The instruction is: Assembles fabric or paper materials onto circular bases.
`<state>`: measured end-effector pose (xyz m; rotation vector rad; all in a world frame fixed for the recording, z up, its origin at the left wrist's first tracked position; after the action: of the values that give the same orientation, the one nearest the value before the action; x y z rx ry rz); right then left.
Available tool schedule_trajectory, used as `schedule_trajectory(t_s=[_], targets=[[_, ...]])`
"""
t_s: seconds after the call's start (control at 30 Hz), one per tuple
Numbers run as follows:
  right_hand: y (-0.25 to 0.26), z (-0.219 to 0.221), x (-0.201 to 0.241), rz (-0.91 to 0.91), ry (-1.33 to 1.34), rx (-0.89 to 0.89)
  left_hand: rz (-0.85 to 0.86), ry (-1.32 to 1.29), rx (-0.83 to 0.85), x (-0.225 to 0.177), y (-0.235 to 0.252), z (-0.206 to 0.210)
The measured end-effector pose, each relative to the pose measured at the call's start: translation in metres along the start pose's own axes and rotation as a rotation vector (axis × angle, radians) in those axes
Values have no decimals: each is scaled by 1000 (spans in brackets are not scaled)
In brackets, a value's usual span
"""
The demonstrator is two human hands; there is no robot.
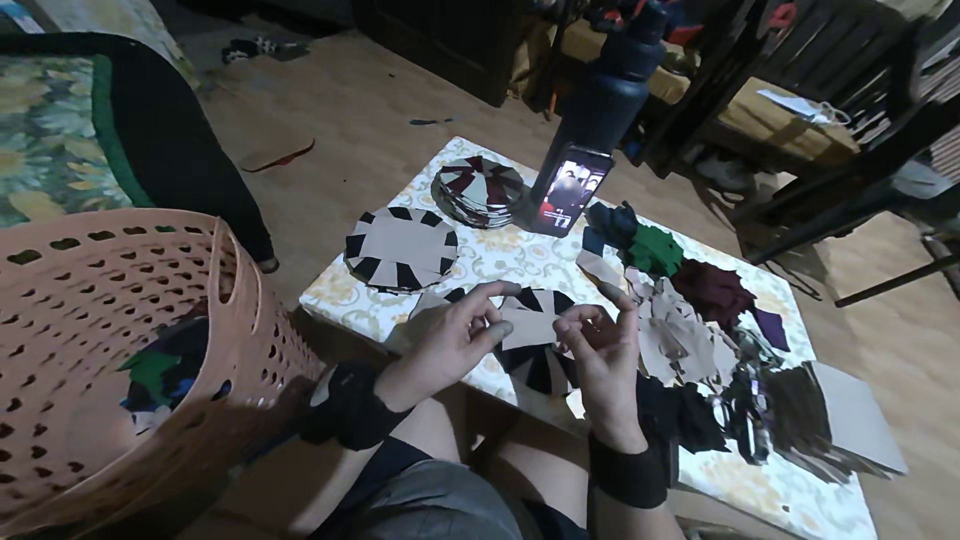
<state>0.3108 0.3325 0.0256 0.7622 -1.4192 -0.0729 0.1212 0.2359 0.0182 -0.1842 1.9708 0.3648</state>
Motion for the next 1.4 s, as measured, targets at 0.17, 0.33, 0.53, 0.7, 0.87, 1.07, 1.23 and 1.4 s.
schedule_trajectory(t_s=[0.17, 0.33, 0.53, 0.7, 0.87, 1.07, 1.23, 1.4], targets=[[2, -2, -19, 63, -152, 63, -70, 229, 44, 8, 6, 9], [-3, 0, -33, 52, -305, 128, -141, 372, 132, 13, 6, 17], [-4, 1, -35, 54, -345, 150, -68, 338, 17, 29, 11, 14], [-4, 1, -33, 69, -326, 146, -28, 333, -66, 34, 9, 13], [-3, 0, -31, 91, -311, 154, -75, 314, -5, 32, 8, 14], [-2, 0, -31, 98, -319, 162, -63, 325, 49, 33, 9, 12], [-3, 1, -31, 90, -339, 164, -58, 259, 24, 34, 11, 10], [-2, 0, -32, 99, -316, 168, -88, 308, -33, 35, 11, 16]])
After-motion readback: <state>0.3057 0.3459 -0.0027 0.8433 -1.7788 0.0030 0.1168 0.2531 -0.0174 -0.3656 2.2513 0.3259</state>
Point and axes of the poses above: each hand's wrist, its own y-axis towards the middle knuckle, its own z-axis out of the palm, x = y × z, the point moved 2 cm from there along y, towards the middle knuckle, and after that the axes turned 10 degrees about -z, right-handed, at the moved point
